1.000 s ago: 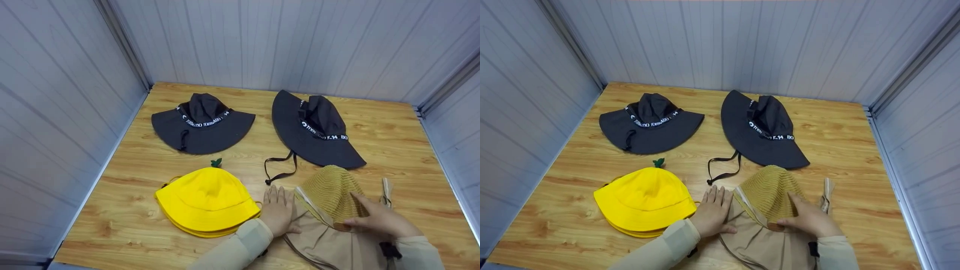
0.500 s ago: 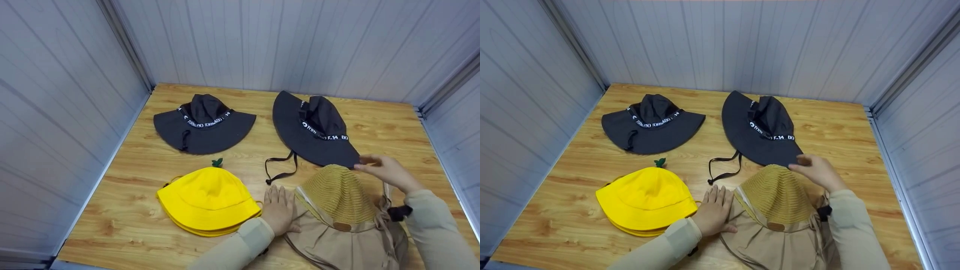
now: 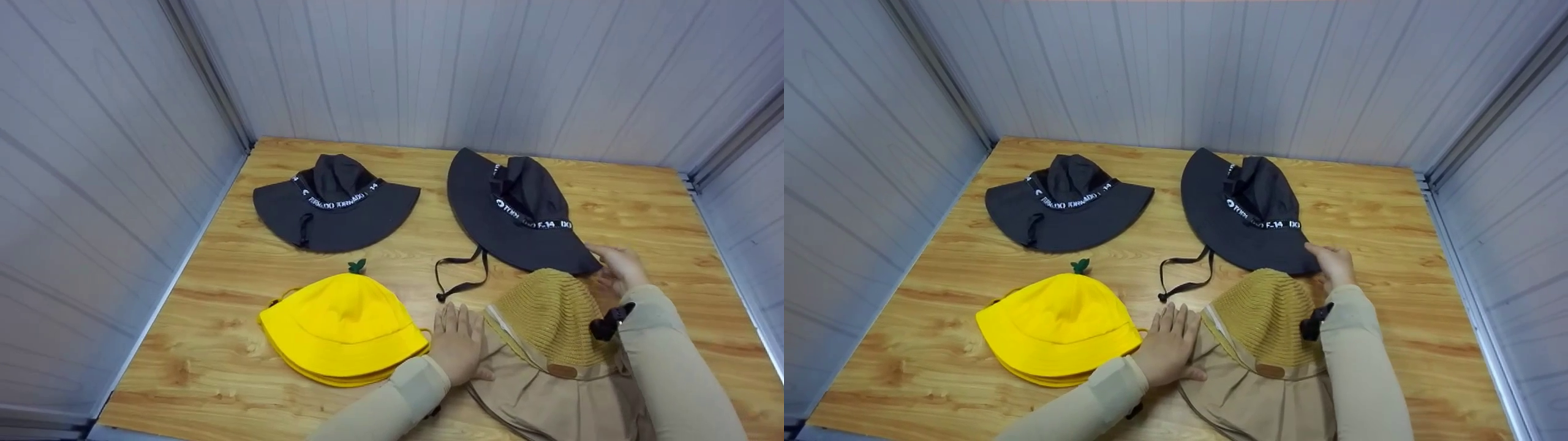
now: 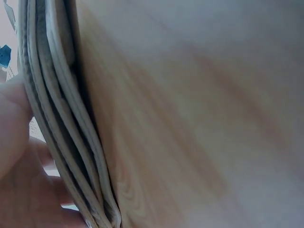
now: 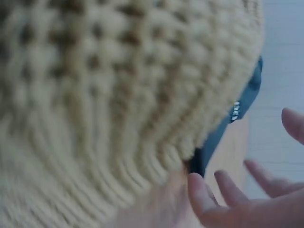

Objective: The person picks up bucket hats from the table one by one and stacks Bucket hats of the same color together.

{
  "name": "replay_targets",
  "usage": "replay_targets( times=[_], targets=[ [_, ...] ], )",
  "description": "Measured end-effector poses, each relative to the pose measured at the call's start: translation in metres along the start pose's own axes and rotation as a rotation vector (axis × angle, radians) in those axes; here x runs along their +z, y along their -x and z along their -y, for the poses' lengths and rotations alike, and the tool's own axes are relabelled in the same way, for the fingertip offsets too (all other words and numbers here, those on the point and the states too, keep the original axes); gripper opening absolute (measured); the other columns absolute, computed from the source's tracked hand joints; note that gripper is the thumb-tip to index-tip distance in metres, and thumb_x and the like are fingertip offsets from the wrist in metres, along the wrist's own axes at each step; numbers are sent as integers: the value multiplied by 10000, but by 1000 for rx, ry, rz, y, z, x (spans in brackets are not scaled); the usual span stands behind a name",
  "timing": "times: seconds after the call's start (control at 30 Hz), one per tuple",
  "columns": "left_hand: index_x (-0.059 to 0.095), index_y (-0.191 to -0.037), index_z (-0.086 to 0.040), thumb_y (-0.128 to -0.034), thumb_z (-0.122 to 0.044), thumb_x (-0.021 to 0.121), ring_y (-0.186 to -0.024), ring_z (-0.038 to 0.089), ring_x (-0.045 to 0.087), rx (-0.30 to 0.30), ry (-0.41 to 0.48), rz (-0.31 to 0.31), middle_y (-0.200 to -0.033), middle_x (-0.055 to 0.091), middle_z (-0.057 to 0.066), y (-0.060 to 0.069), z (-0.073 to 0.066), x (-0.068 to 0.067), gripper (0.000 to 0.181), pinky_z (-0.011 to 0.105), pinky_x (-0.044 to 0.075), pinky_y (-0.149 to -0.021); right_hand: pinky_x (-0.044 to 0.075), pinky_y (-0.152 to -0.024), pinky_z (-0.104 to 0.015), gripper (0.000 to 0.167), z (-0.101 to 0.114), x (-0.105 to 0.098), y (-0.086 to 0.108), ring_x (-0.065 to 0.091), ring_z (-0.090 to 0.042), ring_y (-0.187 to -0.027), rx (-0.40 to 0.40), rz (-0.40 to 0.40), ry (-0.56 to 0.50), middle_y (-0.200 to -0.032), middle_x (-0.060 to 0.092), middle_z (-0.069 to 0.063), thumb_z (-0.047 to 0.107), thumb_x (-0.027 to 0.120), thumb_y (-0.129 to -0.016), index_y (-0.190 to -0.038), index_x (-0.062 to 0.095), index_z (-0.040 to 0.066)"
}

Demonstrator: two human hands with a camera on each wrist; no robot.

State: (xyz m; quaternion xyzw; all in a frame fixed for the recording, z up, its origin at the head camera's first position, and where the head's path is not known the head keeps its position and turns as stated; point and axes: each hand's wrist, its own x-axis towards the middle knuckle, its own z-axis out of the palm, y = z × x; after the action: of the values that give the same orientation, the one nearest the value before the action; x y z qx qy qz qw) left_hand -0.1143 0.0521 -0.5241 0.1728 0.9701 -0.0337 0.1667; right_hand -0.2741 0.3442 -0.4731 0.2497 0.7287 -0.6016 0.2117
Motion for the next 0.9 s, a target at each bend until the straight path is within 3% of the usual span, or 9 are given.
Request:
replay_targets(
  times=[0.07, 0.17, 0.33, 0.43, 0.53, 0.63, 0.73, 0.8, 0.9],
  targets=[
    [230, -1586, -203, -775, -828, 504, -1509, 380, 197, 0, 6, 3, -1627, 248, 140, 1, -1, 0, 1060, 530, 245, -1205, 540, -804, -216, 980, -2, 2, -2, 618, -187, -1025, 21, -36, -43, -1648, 52, -181, 365, 601, -961, -1582, -110, 105],
    [227, -1587, -202, -775, -826, 509, -1509, 379, 195, -2, 15, 3, -1628, 243, 141, 1, -1, -1, 1063, 528, 240, -1208, 555, -844, -211, 974, -4, 6, -4, 466, -256, -1348, 35, -70, -109, -1648, 57, -170, 326, 608, -957, -1580, -106, 100],
    [234, -1585, -202, -765, -831, 514, -1507, 381, 204, -8, 17, -7, -1626, 251, 143, 1, -1, 0, 1070, 529, 241, -1206, 551, -761, -176, 940, -7, 8, -8, 454, -174, -1264, 35, -106, -98, -1659, 34, -144, 281, 615, -953, -1587, -48, 77],
    [238, -1584, -202, -764, -833, 511, -1505, 383, 206, -7, 13, -8, -1624, 254, 146, 1, 0, 1, 1071, 533, 243, -1204, 530, -681, -186, 928, -7, 7, -7, 486, -102, -1067, 58, -97, -109, -1670, -31, -84, 254, 609, -962, -1590, -62, 125],
    [240, -1584, -205, -761, -837, 506, -1504, 380, 212, -7, 5, -12, -1623, 259, 143, 1, 0, 1, 1071, 531, 247, -1203, 526, -668, -203, 905, -4, 7, -6, 504, -62, -909, 98, -104, -181, -1674, 19, -46, 210, 609, -962, -1598, -34, 188],
    [230, -1586, -203, -766, -837, 498, -1505, 376, 211, -7, -4, -7, -1625, 252, 141, 1, 0, 2, 1071, 529, 247, -1204, 545, -910, -232, 911, -1, 7, -5, 532, -138, -1243, 119, -104, -275, -1670, 43, -39, 166, 596, -966, -1589, -68, 210],
    [236, -1585, -207, -764, -838, 505, -1505, 366, 220, -12, -14, -7, -1624, 262, 134, 1, 0, 2, 1070, 516, 259, -1202, 461, -1060, -313, 949, 3, 8, -6, 216, -216, -1514, 154, -93, -397, -1667, 17, -8, 122, 596, -962, -1570, -121, 250],
    [246, -1582, -209, -760, -837, 514, -1504, 361, 225, -16, -14, -7, -1622, 269, 131, 1, 0, 2, 1068, 510, 263, -1201, 532, -976, -296, 962, 6, 9, -6, 166, -178, -1524, 205, -82, -509, -1665, 16, 64, 102, 620, -950, -1572, -87, 300],
    [258, -1579, -209, -755, -836, 525, -1503, 356, 232, -18, -11, -10, -1620, 276, 129, 1, 0, 1, 1070, 505, 266, -1199, 497, -1026, -298, 983, 9, 12, -6, 194, -119, -1512, 261, -46, -714, -1652, 55, 116, 40, 629, -938, -1558, -47, 394]
  ],
)
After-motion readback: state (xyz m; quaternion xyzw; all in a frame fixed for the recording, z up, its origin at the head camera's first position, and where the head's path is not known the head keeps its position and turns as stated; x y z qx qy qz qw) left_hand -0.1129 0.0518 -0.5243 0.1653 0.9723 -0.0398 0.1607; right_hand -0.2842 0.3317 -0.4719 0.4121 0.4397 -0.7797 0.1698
